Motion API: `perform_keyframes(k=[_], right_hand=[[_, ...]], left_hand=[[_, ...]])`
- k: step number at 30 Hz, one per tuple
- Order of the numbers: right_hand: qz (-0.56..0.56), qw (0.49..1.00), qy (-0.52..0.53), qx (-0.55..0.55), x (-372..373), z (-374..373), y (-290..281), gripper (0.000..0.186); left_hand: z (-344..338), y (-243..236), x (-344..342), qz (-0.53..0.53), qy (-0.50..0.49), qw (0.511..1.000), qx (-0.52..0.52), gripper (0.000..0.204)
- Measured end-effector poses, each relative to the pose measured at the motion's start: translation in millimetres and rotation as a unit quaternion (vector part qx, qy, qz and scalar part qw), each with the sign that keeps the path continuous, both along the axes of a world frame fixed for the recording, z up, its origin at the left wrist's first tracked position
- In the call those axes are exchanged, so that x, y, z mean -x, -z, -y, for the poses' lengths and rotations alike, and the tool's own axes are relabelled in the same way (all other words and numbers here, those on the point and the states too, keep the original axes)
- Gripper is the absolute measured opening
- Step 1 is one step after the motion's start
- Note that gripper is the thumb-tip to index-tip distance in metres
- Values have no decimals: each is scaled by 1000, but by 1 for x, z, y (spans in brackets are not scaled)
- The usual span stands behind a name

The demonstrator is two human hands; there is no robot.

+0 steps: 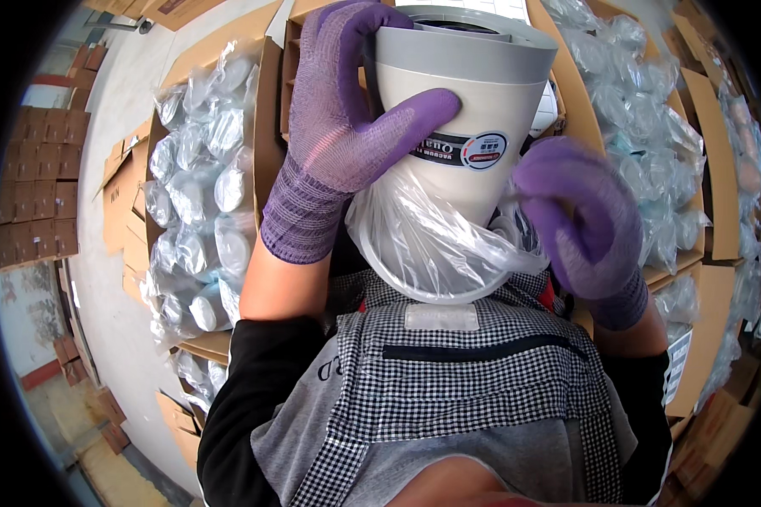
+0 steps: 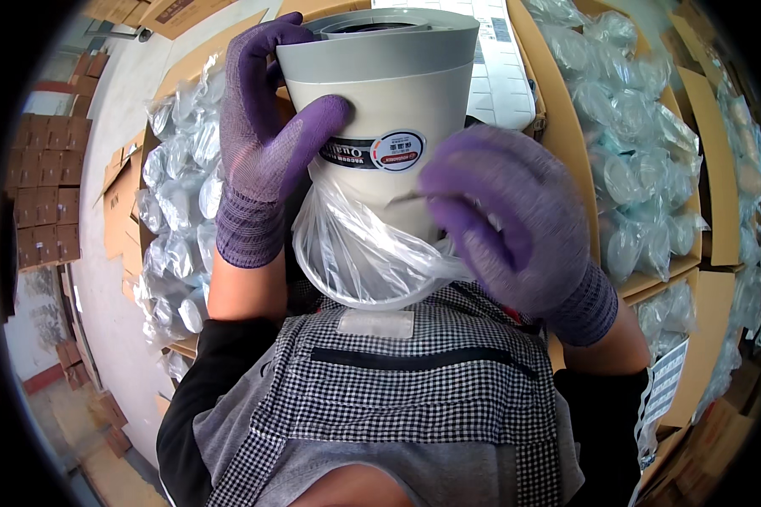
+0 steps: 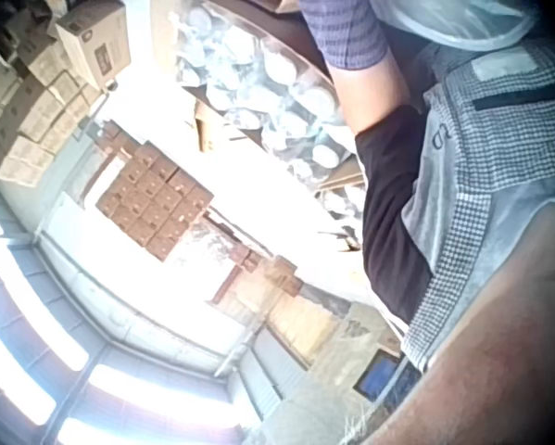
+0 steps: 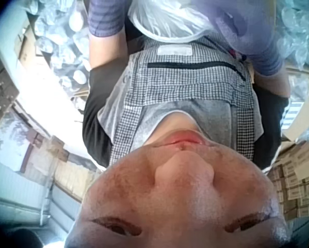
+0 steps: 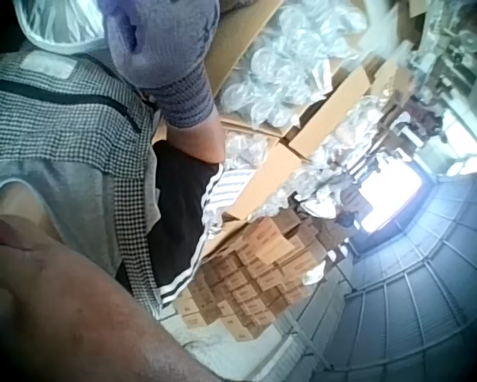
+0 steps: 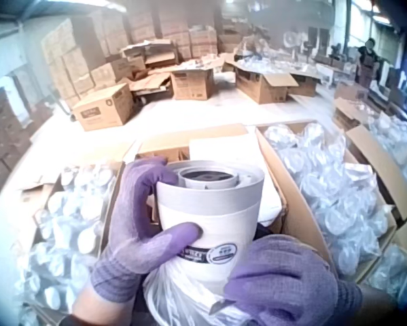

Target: The person removes a plastic-wrapped container from a cardboard box, inserts a metal bowl into it, attaches a lid, and applies adhesive labels to the exterior of the container.

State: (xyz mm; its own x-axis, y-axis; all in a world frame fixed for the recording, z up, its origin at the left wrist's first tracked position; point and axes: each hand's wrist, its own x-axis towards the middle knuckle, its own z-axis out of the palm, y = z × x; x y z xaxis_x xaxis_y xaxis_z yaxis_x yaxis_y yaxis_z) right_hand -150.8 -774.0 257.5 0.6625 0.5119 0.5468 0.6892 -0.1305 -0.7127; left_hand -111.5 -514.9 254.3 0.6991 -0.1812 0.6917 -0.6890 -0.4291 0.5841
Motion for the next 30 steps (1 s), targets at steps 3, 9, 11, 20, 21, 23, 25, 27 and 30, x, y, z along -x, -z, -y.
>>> perform_keyframes(k=[3, 9, 11, 20, 21, 23, 25, 27, 30], right_hand=[[-126, 981, 147, -10, 11, 4, 17, 15], [-102, 974, 201, 31, 8, 14, 16, 18], [-30, 987, 155, 25, 7, 17, 8, 19], [16, 977, 195, 85, 4, 4, 13, 18], [-2, 976, 206, 70, 5, 2, 22, 20], [-104, 972, 209, 15, 9, 0, 32, 18], [-159, 964, 214, 14, 11, -4, 31, 19], [-169, 957, 226, 73, 17, -9, 20, 19], [-191, 956, 217, 48, 15, -7, 23, 21]], left_hand=[[11, -4, 8, -2, -16, 1000, 24, 62], [11, -7, 11, -17, -11, 1000, 15, 63], [-1, 2, 2, 2, 1, 1000, 1, 63], [-1, 10, -4, 16, 18, 999, 28, 62], [-1, 11, -4, 12, 21, 999, 32, 62], [1, 9, -3, 11, 25, 999, 37, 61], [1, 6, -3, 33, 19, 999, 23, 61], [-1, 6, -5, 57, 13, 998, 3, 61], [-3, 11, -9, 74, 7, 997, -14, 60]])
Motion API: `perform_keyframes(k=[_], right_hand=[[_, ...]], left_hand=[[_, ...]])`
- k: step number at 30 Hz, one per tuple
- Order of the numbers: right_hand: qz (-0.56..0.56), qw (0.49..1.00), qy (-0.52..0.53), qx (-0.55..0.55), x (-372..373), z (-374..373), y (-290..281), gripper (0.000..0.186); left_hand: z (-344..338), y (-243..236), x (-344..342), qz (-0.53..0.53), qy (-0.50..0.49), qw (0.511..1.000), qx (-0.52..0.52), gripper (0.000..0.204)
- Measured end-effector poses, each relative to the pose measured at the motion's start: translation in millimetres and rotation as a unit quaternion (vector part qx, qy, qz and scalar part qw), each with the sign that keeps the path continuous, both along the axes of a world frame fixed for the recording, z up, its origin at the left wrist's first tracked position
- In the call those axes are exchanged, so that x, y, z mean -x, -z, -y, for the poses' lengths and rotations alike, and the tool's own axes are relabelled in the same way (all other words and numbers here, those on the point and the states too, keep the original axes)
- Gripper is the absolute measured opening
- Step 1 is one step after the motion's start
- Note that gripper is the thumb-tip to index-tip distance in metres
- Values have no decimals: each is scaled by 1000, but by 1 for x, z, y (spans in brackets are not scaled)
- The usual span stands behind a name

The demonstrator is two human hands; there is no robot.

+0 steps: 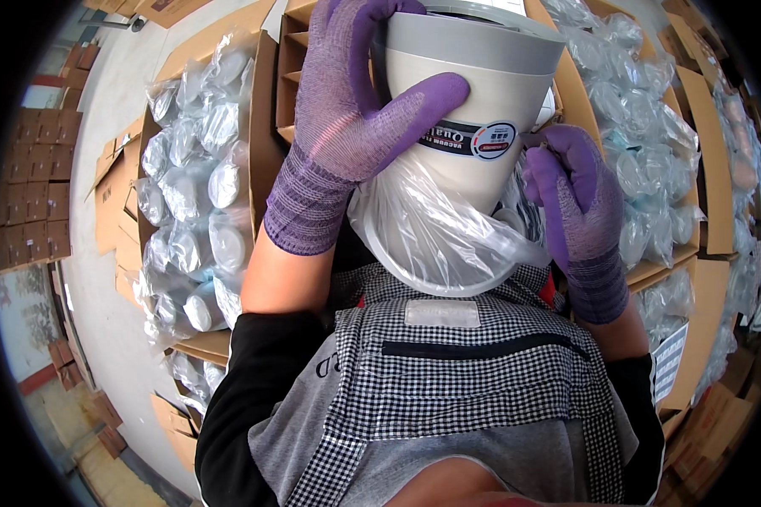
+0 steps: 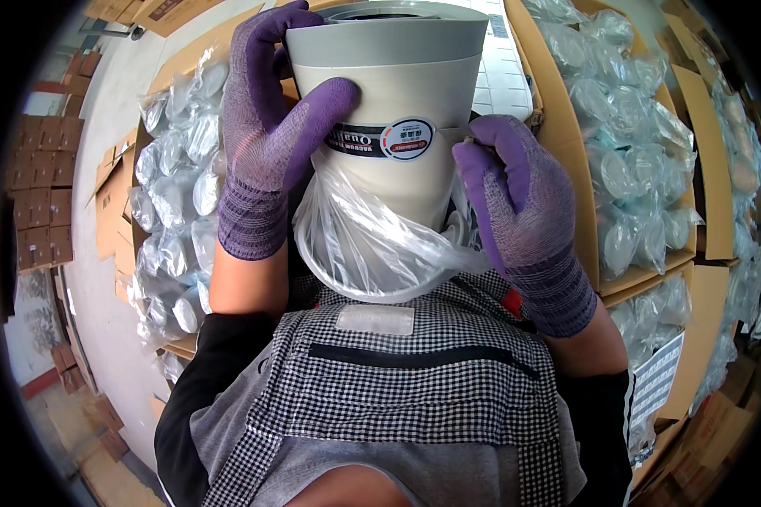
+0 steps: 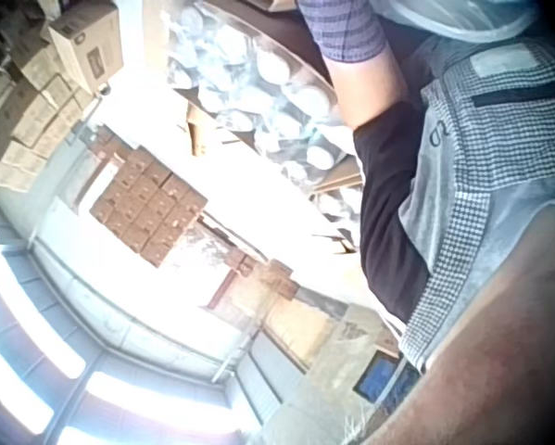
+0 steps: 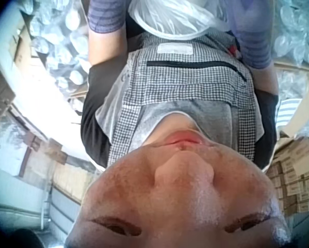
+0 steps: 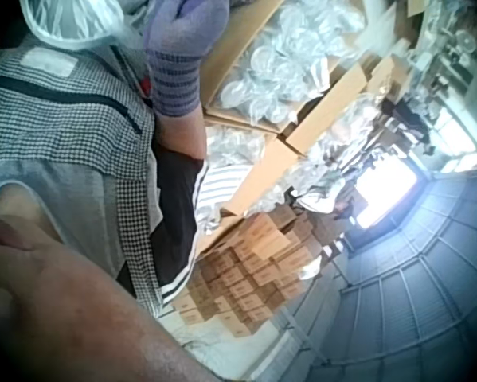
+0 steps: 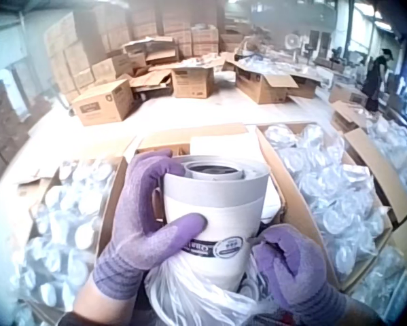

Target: The person removes a plastic-wrapped container from a cardboard box, inserts a metal bowl into it, attaches a lid, and applies adhesive labels to the exterior of the container.

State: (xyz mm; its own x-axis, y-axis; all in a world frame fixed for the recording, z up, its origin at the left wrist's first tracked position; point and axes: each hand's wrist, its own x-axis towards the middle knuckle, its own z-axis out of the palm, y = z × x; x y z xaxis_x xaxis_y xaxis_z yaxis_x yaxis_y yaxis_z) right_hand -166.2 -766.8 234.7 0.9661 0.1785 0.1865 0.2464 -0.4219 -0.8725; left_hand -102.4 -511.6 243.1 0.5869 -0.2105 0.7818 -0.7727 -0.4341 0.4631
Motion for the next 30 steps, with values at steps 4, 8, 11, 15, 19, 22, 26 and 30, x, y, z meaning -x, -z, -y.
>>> perform_keyframes(k=[4, 8, 11, 15, 19, 22, 26, 30], right_hand=[[-7, 1000, -18, 14, 1, -4, -12, 24], [45, 996, -34, 66, -5, -9, -23, 25], [48, 993, -33, 103, -14, -16, -29, 25], [60, 982, -89, 154, -19, -12, -37, 26], [285, 946, -118, 96, -16, -3, -22, 18], [78, 995, -18, 57, -9, -5, -22, 14], [107, 989, -24, 98, -14, 0, -11, 15], [88, 991, -45, 86, -13, -2, -15, 20]], left_hand=[[6, -11, 9, -21, 1, 1000, 14, 60], [15, -11, 16, -39, -20, 998, 36, 60], [7, -3, 8, -36, 2, 998, 42, 60], [3, -3, 10, -74, -1, 995, 63, 63], [6, -3, 22, -145, 6, 980, 138, 67], [4, -3, 21, -135, 9, 983, 127, 66], [6, -4, 20, -133, 15, 985, 114, 64], [10, -3, 21, -134, 6, 982, 136, 62]])
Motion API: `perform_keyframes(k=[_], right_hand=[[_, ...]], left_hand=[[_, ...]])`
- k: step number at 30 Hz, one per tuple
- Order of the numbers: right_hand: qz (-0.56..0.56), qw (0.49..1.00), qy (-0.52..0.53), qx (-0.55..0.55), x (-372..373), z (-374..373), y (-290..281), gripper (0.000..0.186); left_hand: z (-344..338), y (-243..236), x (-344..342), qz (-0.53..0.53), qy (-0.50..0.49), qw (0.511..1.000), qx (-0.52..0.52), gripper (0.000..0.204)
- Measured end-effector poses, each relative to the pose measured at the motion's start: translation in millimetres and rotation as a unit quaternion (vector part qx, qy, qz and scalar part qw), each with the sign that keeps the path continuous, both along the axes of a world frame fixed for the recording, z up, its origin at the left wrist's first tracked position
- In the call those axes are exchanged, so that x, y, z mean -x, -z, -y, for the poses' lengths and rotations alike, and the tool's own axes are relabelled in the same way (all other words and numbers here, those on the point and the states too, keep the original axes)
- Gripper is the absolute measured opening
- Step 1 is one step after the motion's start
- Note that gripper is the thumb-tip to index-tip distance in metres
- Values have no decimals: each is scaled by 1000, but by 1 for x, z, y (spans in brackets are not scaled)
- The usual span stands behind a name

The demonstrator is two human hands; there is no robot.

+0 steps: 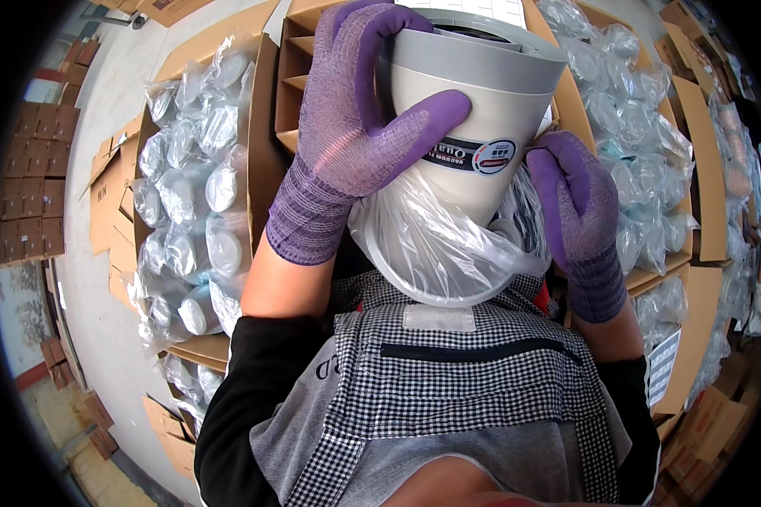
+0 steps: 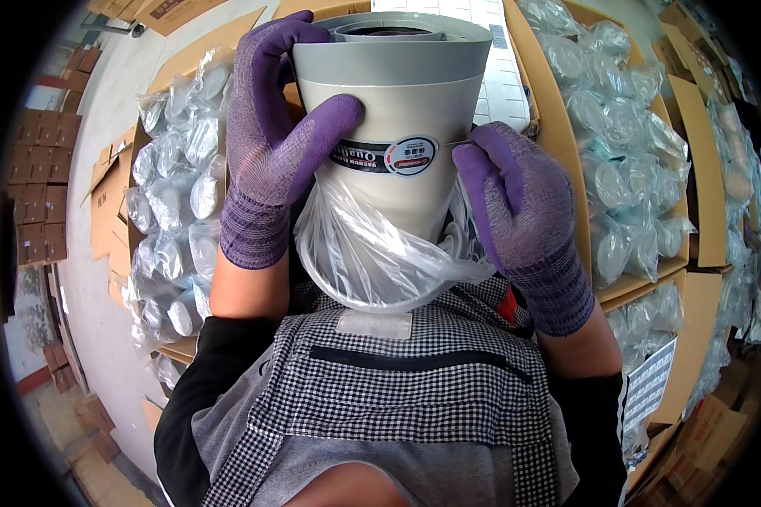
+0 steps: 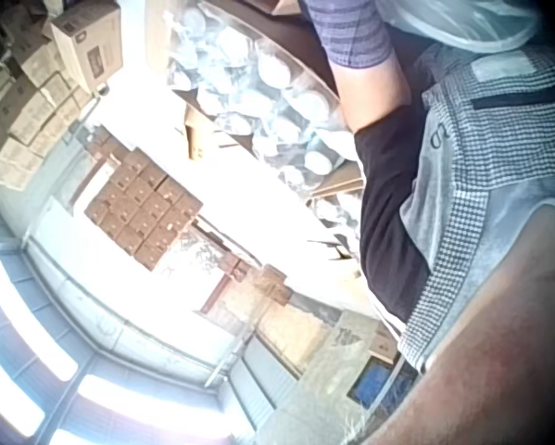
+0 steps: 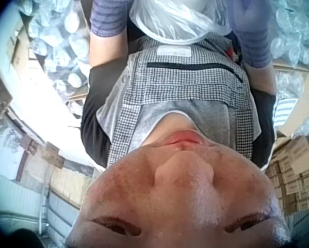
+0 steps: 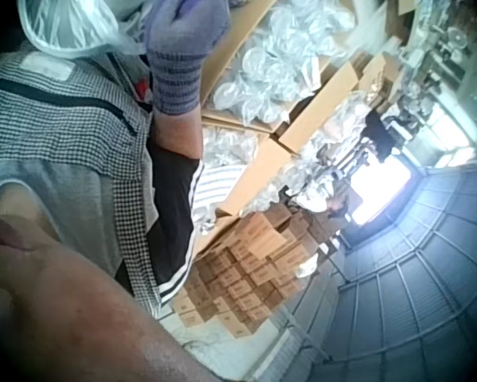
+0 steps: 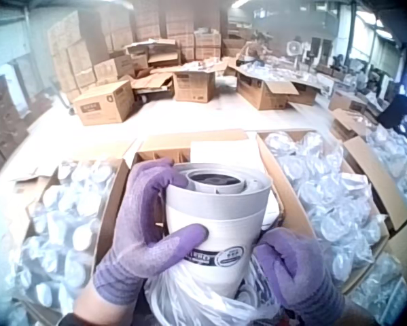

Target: The person removes a plastic-wrapped container from a cardboard box, inserts a metal bowl into it, attaches a lid, and applies adhesive labels to the exterior of the container.

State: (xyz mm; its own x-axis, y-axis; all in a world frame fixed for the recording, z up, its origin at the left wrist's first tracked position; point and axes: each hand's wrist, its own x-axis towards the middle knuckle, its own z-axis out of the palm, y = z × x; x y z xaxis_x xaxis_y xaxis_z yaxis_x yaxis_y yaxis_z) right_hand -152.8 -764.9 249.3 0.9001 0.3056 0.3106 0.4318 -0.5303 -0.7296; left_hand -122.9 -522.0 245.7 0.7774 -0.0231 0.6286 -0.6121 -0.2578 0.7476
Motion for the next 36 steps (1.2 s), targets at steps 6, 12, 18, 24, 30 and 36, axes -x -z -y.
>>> perform_keyframes(k=[6, 12, 18, 24, 30, 36], right_hand=[[-36, 999, -9, -4, 5, -9, -10, 22], [-19, 999, -2, 49, 0, -16, -16, 24], [255, 954, -141, 62, -2, -16, -12, 22], [124, 899, -372, -193, -49, -21, -75, 25], [-247, 868, -324, -285, -278, -72, -3, 34], [-88, 846, -156, 502, -369, -228, 155, 47]], left_hand=[[-11, 0, -12, 100, -15, 987, -124, 61], [-7, 2, -11, 102, 6, 992, -69, 60], [-2, 7, -14, 107, -48, 991, -66, 59], [-16, 8, -9, 88, -42, 992, -84, 55], [25, 3, 8, 214, -6, 977, 17, 55], [16, 13, 5, 206, -5, 977, 55, 53]])
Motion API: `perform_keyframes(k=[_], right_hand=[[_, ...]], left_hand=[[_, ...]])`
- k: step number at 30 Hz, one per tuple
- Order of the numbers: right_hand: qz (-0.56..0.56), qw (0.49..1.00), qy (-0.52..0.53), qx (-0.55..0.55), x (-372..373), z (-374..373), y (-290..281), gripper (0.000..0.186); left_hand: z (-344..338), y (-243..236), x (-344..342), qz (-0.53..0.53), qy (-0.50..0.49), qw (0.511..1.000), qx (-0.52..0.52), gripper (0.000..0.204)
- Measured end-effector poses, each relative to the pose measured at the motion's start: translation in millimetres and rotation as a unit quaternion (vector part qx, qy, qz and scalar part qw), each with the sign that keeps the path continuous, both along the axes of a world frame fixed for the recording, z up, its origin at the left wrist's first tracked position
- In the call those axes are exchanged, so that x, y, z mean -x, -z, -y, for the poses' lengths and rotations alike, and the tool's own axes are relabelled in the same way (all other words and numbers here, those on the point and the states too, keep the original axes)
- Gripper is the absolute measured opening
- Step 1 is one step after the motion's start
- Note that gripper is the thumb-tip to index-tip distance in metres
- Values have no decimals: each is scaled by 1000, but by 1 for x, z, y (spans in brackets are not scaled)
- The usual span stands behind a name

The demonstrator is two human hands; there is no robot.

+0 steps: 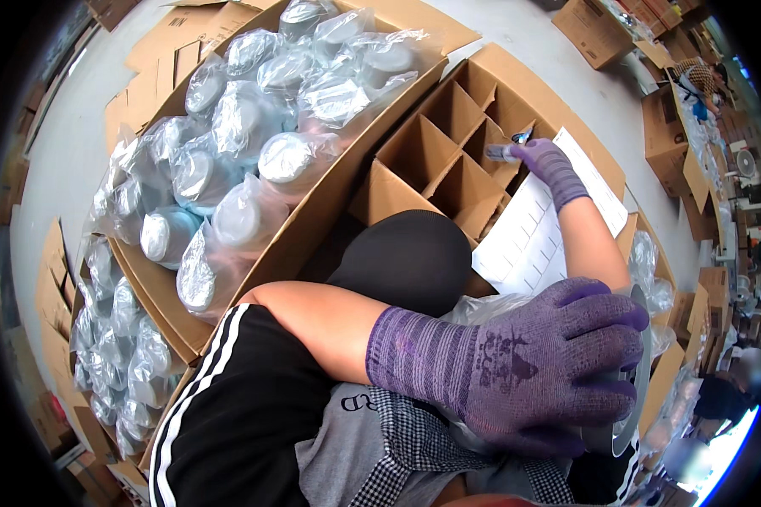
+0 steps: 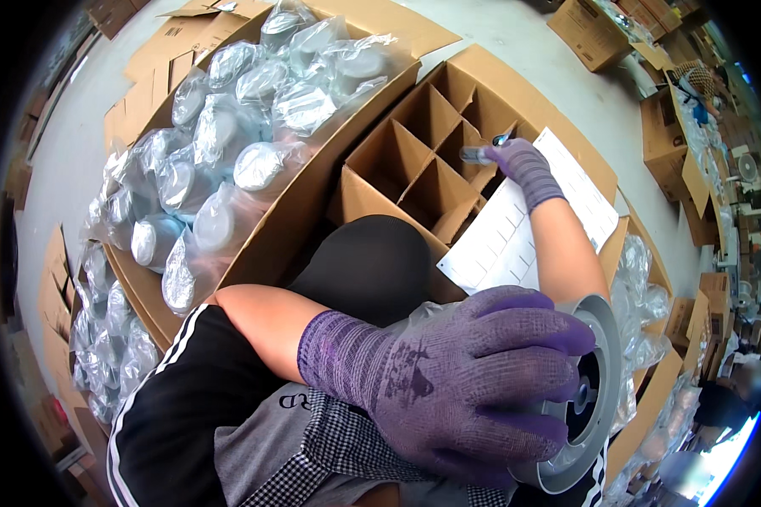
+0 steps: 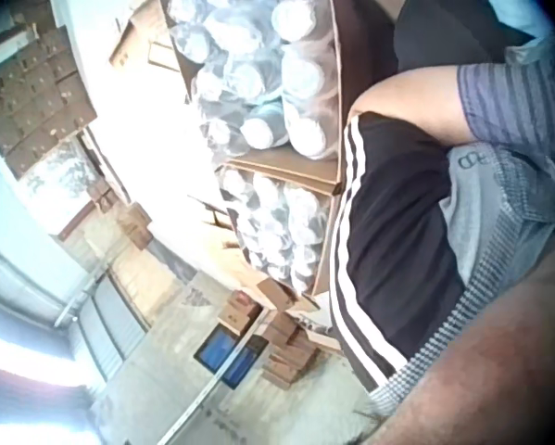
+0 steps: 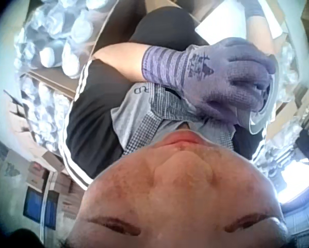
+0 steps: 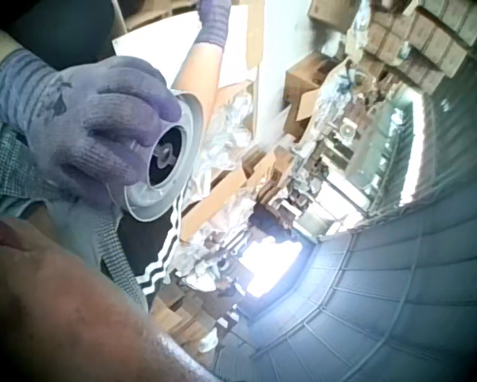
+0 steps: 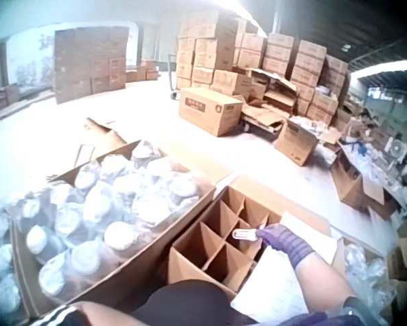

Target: The person removes a plastic-wrapped container from a cardboard box, inserts a metal bowl into it, attaches a lid, and applies adhesive labels to the exterior of the container.

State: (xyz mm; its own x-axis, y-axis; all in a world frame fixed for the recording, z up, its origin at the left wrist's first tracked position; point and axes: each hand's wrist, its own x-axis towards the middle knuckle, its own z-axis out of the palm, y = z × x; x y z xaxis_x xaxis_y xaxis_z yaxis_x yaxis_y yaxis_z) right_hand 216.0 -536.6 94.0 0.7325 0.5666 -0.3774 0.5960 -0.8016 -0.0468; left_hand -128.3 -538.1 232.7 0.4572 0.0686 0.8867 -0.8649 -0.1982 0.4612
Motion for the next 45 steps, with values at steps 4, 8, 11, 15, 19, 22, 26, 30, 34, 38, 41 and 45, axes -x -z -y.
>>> perform_keyframes(k=[4, 8, 11, 15, 19, 22, 26, 30, 34, 38, 41, 45], right_hand=[[153, 970, 21, 190, 12, -24, 26, 55], [152, 966, 12, 208, 36, -27, -39, 63], [167, 974, 22, -152, 33, 31, -91, 59], [143, 806, -6, -575, 165, 156, -197, 19], [353, 802, -17, -482, 311, 225, -220, 31], [312, 819, -57, -479, 345, 210, -191, 53], [208, 649, 166, -713, 342, 217, -166, 61], [-127, 525, 95, -836, 259, 274, -131, 35], [-520, 229, 1, -823, 249, 230, -122, 34], [-343, 524, 178, -759, 228, 197, -147, 42], [-33, 678, 200, -707, 225, 213, -136, 37], [132, 739, 84, -655, 305, 231, -140, 20]], left_hand=[[-8, 4, -8, -10, -44, 999, 18, 52], [-9, 4, -11, -4, -30, 999, 9, 52], [-20, 2, -19, -4, 1, 1000, 10, 54], [-53, 3, -54, -97, 103, 989, 43, 57], [-44, 36, -95, -307, 413, 842, 159, 57], [-23, 26, -73, -493, 458, 692, 263, 64], [1, -20, -31, -442, 351, 821, 88, 58], [39, -40, 25, -194, -59, 973, -109, 64], [19, -81, 28, -190, -66, 923, -328, 69], [-33, -73, -11, -146, 22, 953, -265, 60], [-45, -67, 1, -262, -45, 932, -246, 50], [-38, -66, 21, -204, -238, 904, -291, 40]])
